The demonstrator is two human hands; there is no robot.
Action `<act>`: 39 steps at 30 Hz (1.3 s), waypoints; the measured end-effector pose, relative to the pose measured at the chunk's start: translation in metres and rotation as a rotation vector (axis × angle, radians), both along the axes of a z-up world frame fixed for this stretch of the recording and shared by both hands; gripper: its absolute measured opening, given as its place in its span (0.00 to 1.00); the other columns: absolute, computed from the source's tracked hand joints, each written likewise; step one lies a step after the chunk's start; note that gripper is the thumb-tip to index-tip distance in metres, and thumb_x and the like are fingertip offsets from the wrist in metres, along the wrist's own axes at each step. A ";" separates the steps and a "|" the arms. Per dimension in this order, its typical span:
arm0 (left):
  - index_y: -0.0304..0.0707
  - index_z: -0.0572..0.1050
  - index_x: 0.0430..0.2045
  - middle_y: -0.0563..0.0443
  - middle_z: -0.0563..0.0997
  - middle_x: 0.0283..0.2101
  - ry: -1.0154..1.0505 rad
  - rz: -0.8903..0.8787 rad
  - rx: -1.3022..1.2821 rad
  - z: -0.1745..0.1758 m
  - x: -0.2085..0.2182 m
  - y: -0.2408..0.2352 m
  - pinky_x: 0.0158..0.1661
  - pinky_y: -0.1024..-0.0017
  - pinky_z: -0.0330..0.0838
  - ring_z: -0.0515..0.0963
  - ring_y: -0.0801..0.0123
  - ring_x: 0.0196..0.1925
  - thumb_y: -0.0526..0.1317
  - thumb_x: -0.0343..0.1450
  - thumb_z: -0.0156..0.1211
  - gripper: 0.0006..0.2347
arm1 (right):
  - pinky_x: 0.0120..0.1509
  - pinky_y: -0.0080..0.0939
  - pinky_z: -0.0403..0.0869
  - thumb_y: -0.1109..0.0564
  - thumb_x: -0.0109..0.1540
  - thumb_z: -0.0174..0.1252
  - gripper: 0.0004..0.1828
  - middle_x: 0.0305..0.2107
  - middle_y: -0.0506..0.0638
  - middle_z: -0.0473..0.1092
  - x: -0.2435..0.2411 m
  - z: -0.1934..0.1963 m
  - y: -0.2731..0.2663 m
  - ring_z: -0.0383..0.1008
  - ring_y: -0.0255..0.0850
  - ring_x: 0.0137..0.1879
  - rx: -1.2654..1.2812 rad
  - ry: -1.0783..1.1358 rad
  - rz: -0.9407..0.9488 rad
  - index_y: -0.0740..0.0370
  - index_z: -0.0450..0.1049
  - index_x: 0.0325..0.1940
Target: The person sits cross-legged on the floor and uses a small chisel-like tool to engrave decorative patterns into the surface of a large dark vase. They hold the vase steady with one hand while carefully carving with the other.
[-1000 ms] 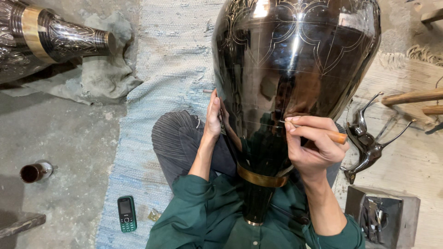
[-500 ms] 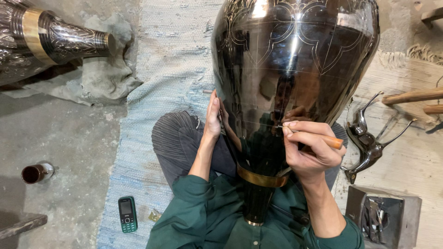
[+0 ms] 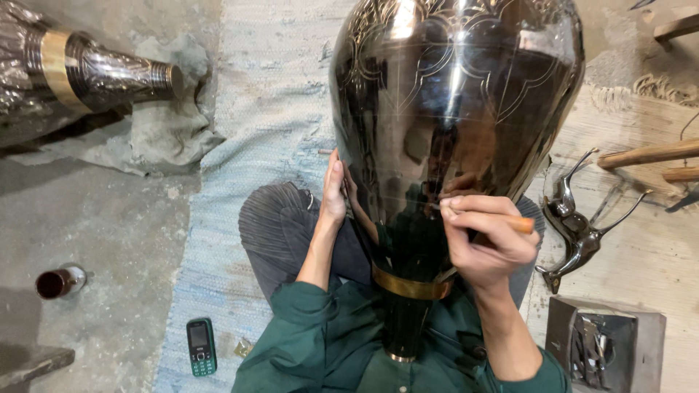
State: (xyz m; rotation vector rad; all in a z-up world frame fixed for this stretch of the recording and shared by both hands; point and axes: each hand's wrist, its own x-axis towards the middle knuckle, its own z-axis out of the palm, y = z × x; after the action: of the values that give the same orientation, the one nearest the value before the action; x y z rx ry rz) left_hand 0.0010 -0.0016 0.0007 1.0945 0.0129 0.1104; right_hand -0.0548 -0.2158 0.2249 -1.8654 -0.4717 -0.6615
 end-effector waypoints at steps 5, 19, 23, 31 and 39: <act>0.27 0.54 0.72 0.37 0.60 0.74 0.004 0.009 -0.007 -0.021 0.000 0.001 0.74 0.63 0.45 0.56 0.55 0.78 0.57 0.78 0.43 0.33 | 0.34 0.24 0.65 0.75 0.57 0.66 0.11 0.36 0.57 0.77 -0.009 -0.006 -0.032 0.69 0.31 0.30 0.370 0.270 -0.183 0.65 0.75 0.31; 0.32 0.52 0.73 0.42 0.58 0.75 0.177 -0.010 -0.063 -0.007 0.001 -0.003 0.73 0.63 0.48 0.56 0.56 0.77 0.58 0.78 0.35 0.32 | 0.50 0.37 0.82 0.78 0.68 0.58 0.09 0.43 0.57 0.73 0.016 -0.018 -0.049 0.80 0.43 0.44 0.610 0.143 -0.058 0.70 0.73 0.46; 0.32 0.51 0.73 0.43 0.58 0.76 0.139 -0.031 -0.090 0.007 0.004 -0.005 0.73 0.63 0.48 0.57 0.57 0.77 0.58 0.79 0.35 0.32 | 0.49 0.37 0.82 0.77 0.67 0.59 0.09 0.42 0.58 0.73 0.030 -0.013 -0.047 0.80 0.44 0.44 0.614 0.185 -0.020 0.71 0.73 0.46; 0.32 0.51 0.74 0.43 0.58 0.76 0.066 -0.040 -0.104 0.010 0.004 -0.006 0.74 0.63 0.48 0.56 0.58 0.78 0.57 0.79 0.36 0.32 | 0.52 0.37 0.82 0.78 0.67 0.61 0.10 0.43 0.58 0.74 0.037 -0.014 -0.065 0.79 0.42 0.45 0.652 0.195 0.027 0.71 0.73 0.47; 0.32 0.54 0.72 0.43 0.62 0.73 0.101 -0.035 -0.142 0.005 0.003 -0.008 0.73 0.62 0.52 0.61 0.58 0.75 0.57 0.79 0.36 0.31 | 0.45 0.25 0.76 0.77 0.67 0.64 0.09 0.43 0.55 0.73 0.051 -0.010 -0.058 0.81 0.39 0.46 0.460 0.167 -0.017 0.70 0.73 0.42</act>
State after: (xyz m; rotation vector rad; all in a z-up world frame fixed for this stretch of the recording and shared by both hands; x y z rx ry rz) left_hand 0.0042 -0.0092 0.0056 0.9573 0.0909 0.0220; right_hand -0.0041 -0.2738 0.2151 -1.4722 -0.1746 -0.5642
